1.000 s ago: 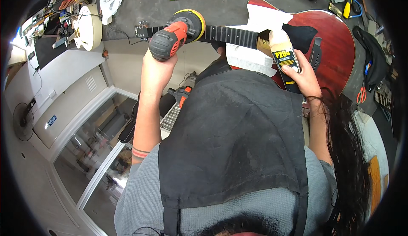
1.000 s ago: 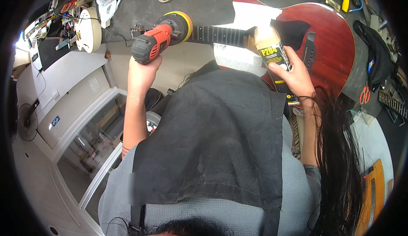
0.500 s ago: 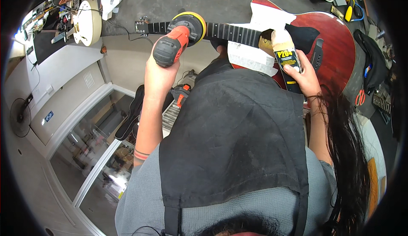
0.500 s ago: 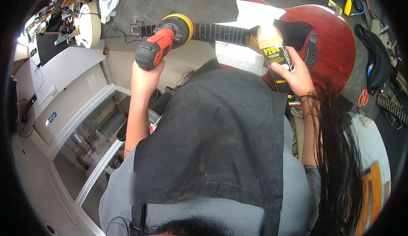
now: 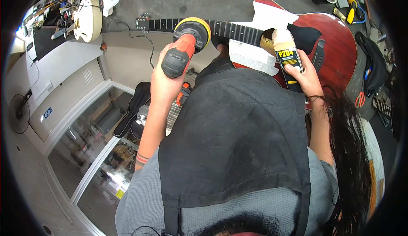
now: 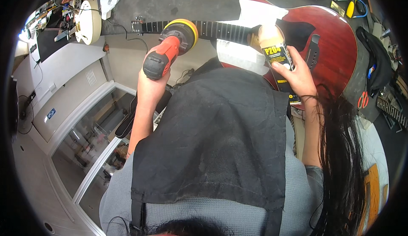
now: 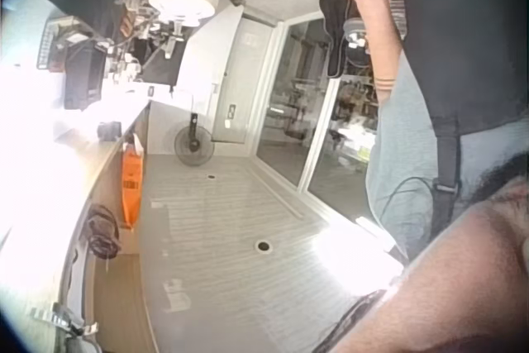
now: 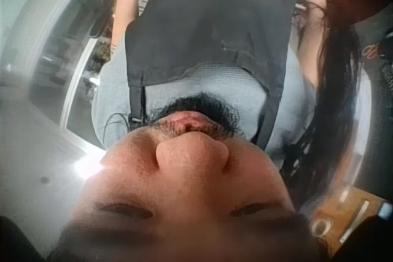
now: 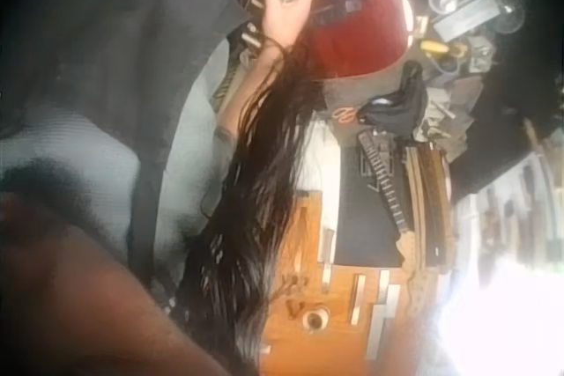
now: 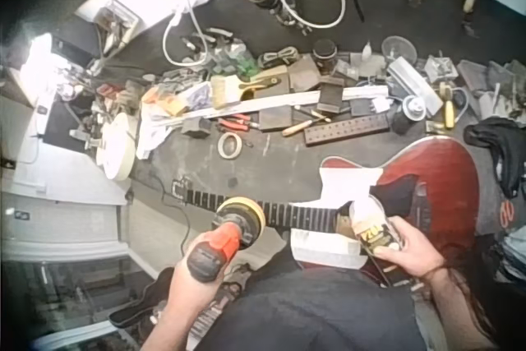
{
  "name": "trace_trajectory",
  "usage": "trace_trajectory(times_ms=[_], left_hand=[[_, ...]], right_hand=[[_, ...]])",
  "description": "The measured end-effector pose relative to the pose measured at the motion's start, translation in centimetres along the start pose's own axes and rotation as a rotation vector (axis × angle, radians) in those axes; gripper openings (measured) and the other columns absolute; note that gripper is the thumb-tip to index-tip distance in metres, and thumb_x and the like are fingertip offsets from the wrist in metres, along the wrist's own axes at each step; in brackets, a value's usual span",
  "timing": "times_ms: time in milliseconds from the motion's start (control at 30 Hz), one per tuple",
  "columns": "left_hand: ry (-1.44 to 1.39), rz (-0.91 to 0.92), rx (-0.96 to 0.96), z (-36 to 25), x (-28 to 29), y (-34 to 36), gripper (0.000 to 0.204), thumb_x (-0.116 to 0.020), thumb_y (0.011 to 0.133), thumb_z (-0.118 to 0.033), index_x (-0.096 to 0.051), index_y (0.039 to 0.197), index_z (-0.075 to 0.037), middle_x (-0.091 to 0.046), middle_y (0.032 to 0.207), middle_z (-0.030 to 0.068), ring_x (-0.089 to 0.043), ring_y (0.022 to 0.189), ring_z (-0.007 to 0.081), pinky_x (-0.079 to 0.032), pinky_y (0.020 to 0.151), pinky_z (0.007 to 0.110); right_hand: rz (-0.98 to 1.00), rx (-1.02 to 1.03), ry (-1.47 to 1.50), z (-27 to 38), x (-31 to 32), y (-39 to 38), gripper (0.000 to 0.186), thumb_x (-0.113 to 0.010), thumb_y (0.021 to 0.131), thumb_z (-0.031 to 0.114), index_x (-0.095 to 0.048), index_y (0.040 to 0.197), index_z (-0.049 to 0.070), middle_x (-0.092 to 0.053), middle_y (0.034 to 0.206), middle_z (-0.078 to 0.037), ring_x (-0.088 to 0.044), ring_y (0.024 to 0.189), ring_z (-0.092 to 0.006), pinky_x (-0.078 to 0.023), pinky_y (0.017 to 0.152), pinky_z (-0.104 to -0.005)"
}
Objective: The person uses a red orbital sander to smooth the surface of a red acoustic guitar. They hold a sanding block in their other hand while moving the sander along the guitar's body and neck. The guitar is placed on a workbench in a workshop environment.
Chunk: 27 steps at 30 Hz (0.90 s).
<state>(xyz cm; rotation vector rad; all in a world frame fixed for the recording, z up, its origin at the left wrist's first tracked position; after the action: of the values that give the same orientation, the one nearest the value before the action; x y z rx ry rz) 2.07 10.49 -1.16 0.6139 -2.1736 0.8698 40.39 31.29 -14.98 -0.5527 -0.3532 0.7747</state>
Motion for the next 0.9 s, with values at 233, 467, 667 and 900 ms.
trace_trajectory(times_ms=[233,467,667,900], left_hand=[[0.003,0.044,0.013,-1.5,0.0,1.3,0.065,-0.084,0.098,-0.009,-0.062,0.159,-0.012,-0.079,0.144,0.0164,-0.076,0.137,0.0321,-0.056,0.115,0.042],[0.028,-0.017,0.052,-1.7,0.2,3.2,0.045,-0.079,0.094,-0.009,-0.075,0.139,-0.002,-0.081,0.109,0.0074,-0.074,0.101,0.0155,-0.059,0.096,0.036],[0.050,0.011,0.051,-2.9,0.5,4.2,0.040,-0.078,0.093,-0.011,-0.078,0.131,0.000,-0.079,0.100,0.0072,-0.073,0.093,0.0155,-0.059,0.090,0.037],[0.084,0.092,0.113,-3.7,0.5,5.0,0.053,-0.078,0.096,-0.009,-0.069,0.148,-0.007,-0.083,0.125,0.0174,-0.080,0.119,0.0282,-0.058,0.108,0.041]], right_hand=[[0.017,0.016,0.010,-0.2,0.1,0.0,0.071,-0.089,0.099,0.041,-0.062,0.150,0.000,-0.076,0.127,-0.011,-0.070,0.119,-0.0165,-0.055,0.105,-0.0340],[0.021,0.035,0.036,-0.5,0.0,0.0,0.072,-0.089,0.100,0.042,-0.061,0.151,-0.001,-0.076,0.129,-0.012,-0.070,0.120,-0.0170,-0.054,0.106,-0.0346],[0.016,0.025,0.010,-0.5,0.1,0.0,0.075,-0.089,0.099,0.042,-0.059,0.153,-0.001,-0.076,0.132,-0.013,-0.070,0.123,-0.0183,-0.054,0.108,-0.0350],[0.007,0.015,0.017,-0.5,0.1,-0.1,0.077,-0.089,0.099,0.042,-0.059,0.155,-0.002,-0.076,0.133,-0.014,-0.070,0.124,-0.0193,-0.054,0.108,-0.0352]])
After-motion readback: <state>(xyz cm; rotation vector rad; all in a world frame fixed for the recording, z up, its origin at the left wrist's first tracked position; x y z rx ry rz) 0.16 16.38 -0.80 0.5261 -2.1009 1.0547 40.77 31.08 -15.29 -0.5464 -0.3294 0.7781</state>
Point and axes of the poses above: each hand's wrist, its own y-axis towards the middle knuckle, its own x-axis out of the back of the hand, z = x × y, the point moved 6 cm from there along y, towards the middle knuckle
